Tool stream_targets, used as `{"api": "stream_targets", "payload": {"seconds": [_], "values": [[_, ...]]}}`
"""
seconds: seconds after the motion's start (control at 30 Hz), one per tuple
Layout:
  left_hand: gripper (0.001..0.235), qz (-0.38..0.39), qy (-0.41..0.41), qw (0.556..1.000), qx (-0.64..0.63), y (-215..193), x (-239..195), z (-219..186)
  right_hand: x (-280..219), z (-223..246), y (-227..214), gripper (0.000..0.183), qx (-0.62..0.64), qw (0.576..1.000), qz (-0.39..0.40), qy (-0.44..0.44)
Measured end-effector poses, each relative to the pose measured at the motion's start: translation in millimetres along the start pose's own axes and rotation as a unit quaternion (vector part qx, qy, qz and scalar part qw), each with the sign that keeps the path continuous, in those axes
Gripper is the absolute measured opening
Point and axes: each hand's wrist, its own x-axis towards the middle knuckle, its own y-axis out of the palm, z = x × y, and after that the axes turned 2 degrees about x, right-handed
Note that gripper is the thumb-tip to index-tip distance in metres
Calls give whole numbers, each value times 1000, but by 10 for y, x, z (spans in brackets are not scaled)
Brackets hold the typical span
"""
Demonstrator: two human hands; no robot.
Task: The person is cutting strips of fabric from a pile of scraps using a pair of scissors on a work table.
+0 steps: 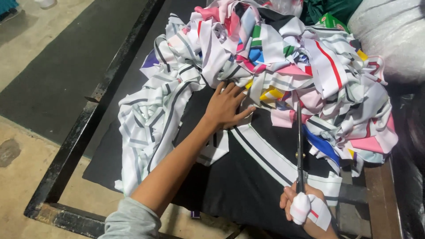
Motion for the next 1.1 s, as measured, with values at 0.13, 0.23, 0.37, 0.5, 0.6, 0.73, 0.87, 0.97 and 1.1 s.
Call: {"api": "stream_targets", "payload": {"seconds": [0.13,0.23,0.37,0.5,0.6,0.73,0.87,0.97,1.1], "values": [[59,-57,-63,996,7,-358,-350,-276,120,-165,-100,18,24,997,50,-48],[58,-53,-112,992,-18,-566,-826,-495,-77,129,154,26,1,996,33,-81],[47,-53,-133,989,-48,-651,-1257,-592,4,16,70,19,27,998,-48,32],[21,-67,-108,985,-113,-650,-1243,-523,-170,340,290,24,-33,999,-11,-13],[6,-102,-72,984,-131,-683,-1260,-533,-208,388,336,28,-63,996,-7,-62],[9,-104,-65,977,-174,-690,-1282,-499,40,238,146,39,-14,999,-22,-37],[12,-54,-1,982,-182,-750,-1297,-442,1663,-828,-1291,126,174,719,660,129],[7,-36,28,978,-206,-877,-1279,-428,1491,-365,-1040,88,176,863,454,136],[11,19,14,969,-248,-974,-1345,-438,270,654,393,53,-61,989,0,-136]]}}
